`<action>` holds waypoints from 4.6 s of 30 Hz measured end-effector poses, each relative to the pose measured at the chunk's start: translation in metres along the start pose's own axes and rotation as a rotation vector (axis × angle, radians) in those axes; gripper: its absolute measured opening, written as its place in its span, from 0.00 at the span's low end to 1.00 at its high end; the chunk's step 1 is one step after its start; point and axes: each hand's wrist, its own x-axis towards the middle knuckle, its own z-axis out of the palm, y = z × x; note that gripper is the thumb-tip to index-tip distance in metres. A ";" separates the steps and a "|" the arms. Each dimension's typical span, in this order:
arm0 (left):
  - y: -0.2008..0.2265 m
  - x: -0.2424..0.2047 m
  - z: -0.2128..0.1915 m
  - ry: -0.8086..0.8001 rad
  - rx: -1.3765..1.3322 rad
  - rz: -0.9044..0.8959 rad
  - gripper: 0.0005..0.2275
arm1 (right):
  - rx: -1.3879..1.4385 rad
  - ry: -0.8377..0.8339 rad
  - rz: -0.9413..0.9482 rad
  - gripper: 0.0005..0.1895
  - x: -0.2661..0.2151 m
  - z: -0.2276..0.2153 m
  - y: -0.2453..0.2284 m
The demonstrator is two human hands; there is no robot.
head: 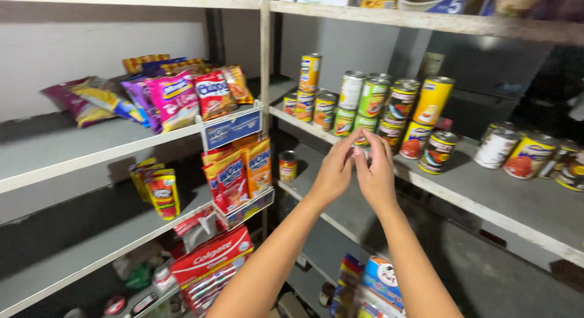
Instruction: Stocking snack packages and canned goods from boxes onto store shelves.
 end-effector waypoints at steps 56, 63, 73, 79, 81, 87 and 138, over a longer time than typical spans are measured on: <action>0.201 -0.229 -0.585 0.784 0.351 -0.090 0.16 | 1.008 -0.373 0.106 0.33 -0.160 0.550 -0.377; 0.305 -0.264 -0.724 0.854 0.947 -0.035 0.25 | 0.902 -0.537 -0.151 0.37 -0.151 0.647 -0.524; 0.339 -0.301 -0.840 0.734 1.591 -0.386 0.25 | 0.801 -0.702 -0.309 0.34 -0.159 0.752 -0.583; 0.323 -0.317 -0.846 0.721 1.681 -0.325 0.22 | 0.681 -0.760 -0.269 0.32 -0.163 0.749 -0.586; 0.323 -0.317 -0.840 0.715 1.689 -0.293 0.23 | 0.629 -0.731 -0.307 0.30 -0.166 0.748 -0.580; 0.333 -0.316 -0.829 0.741 1.622 -0.304 0.26 | 0.628 -0.698 -0.377 0.28 -0.171 0.737 -0.579; -0.083 0.095 0.089 0.057 0.042 -0.016 0.22 | -0.169 0.354 -0.023 0.32 0.069 -0.024 0.131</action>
